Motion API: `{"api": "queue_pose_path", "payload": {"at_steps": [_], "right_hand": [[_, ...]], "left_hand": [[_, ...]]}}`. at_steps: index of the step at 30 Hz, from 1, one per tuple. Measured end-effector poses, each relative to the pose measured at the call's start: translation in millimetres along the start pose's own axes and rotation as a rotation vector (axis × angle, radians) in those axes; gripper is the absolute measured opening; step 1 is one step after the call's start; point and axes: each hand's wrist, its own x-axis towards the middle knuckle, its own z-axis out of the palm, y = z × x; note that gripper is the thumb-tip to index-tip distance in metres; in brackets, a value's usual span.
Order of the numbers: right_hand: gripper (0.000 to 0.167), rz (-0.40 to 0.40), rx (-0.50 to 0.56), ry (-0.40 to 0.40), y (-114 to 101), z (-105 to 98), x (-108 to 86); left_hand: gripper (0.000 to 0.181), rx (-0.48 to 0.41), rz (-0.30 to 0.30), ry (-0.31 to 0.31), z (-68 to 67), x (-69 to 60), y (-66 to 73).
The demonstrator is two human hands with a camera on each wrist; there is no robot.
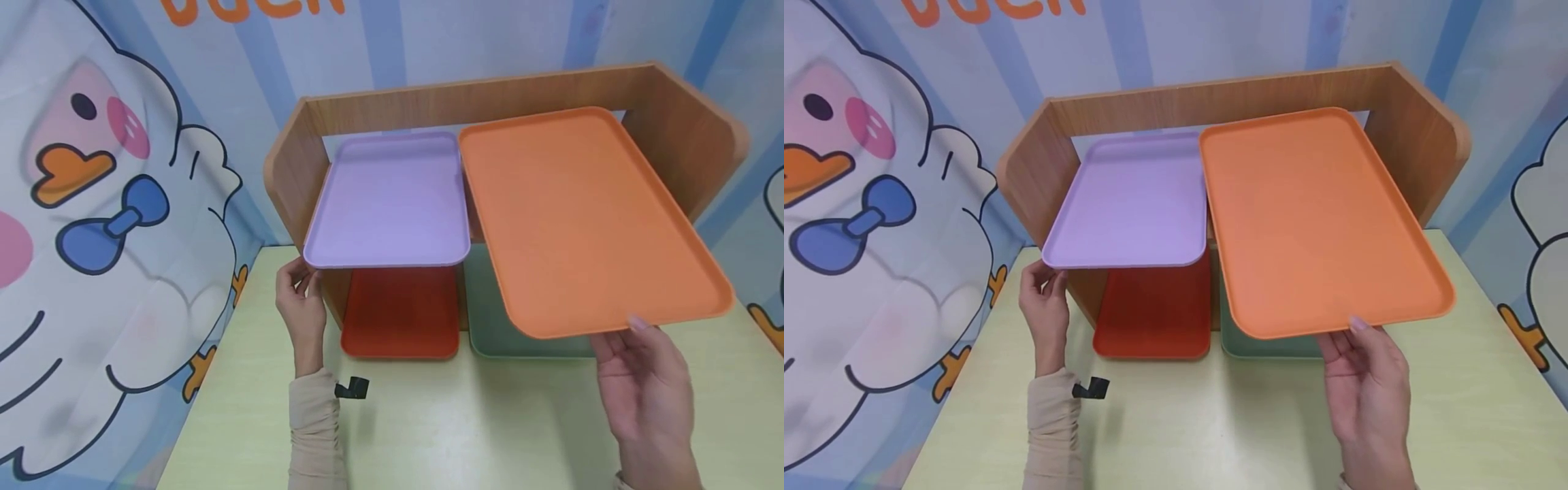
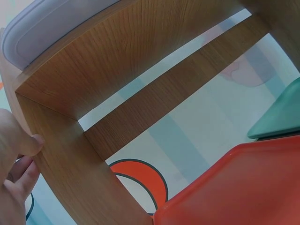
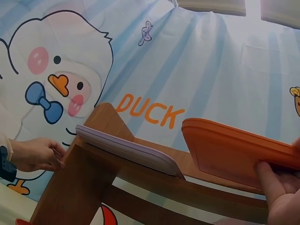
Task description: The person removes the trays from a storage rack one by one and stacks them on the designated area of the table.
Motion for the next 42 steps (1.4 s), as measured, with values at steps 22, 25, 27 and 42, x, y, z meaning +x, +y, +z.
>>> {"api": "queue_pose_path", "payload": {"at_steps": [22,25,27,42], "right_hand": [[0.039,0.049,-0.034,-0.113,-17.3,-21.6,-7.3],[0.042,0.054,-0.047,-0.155,-20.0,-27.3,-9.4],[0.046,0.069,-0.003,-0.201,-21.3,-32.1,-10.1],[0.05,0.091,-0.126,-0.259,-27.0,-43.2,-16.6]], "left_hand": [[0.032,0.012,-0.021,-0.023,-1.3,-0.2,2.4],[0.032,0.013,-0.022,-0.022,-1.7,-0.7,2.5],[0.032,0.013,-0.024,-0.02,-1.6,-0.7,2.0],[0.032,-0.012,-0.006,-0.02,0.0,0.0,2.4]]}}
